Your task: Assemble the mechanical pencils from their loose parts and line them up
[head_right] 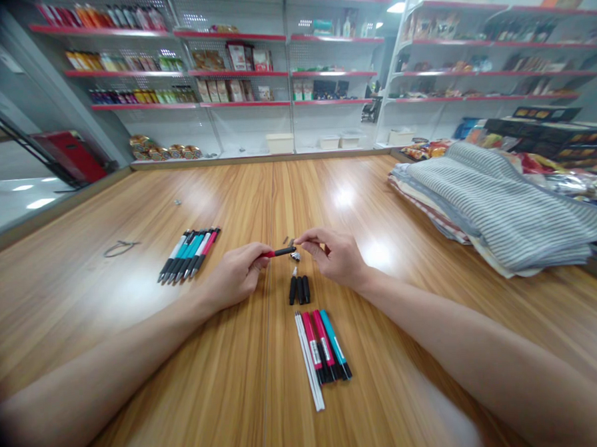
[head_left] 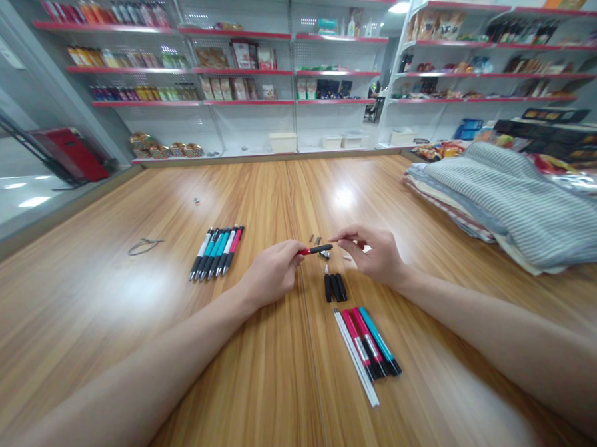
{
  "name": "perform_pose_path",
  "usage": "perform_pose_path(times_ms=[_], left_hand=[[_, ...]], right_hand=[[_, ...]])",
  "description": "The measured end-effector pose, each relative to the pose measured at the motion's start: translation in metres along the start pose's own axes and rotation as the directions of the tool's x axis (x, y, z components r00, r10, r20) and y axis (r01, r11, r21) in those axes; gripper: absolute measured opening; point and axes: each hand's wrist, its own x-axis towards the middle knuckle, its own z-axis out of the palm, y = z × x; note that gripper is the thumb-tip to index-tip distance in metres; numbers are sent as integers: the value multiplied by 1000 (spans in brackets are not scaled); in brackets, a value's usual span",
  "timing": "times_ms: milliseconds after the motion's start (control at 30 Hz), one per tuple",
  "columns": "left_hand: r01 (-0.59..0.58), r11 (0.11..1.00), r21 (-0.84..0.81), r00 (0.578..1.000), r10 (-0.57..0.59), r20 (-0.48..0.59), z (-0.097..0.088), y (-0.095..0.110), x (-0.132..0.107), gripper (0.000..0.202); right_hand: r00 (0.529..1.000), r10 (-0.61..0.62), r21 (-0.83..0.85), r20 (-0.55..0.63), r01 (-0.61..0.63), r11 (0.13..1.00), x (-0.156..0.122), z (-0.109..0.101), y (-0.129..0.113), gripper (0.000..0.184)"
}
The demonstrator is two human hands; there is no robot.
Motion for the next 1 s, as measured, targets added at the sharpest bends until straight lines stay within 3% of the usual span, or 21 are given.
perform_pose_path(times_ms=[400,833,1000], left_hand=[[-50,999,-13,999,50,9,-1,1,0,14],[-46,999,26,999,46,-11,0,-1,-1,13],[-32,999,29,999,33,-11,0,-1,-1,14]], right_hand=[[998,-39,204,49,28,978,-2,1,-2,10],[975,-213,-56,65,216,975,-1,0,4,20],[963,-261,-163,61,268,950,0,0,8,14]])
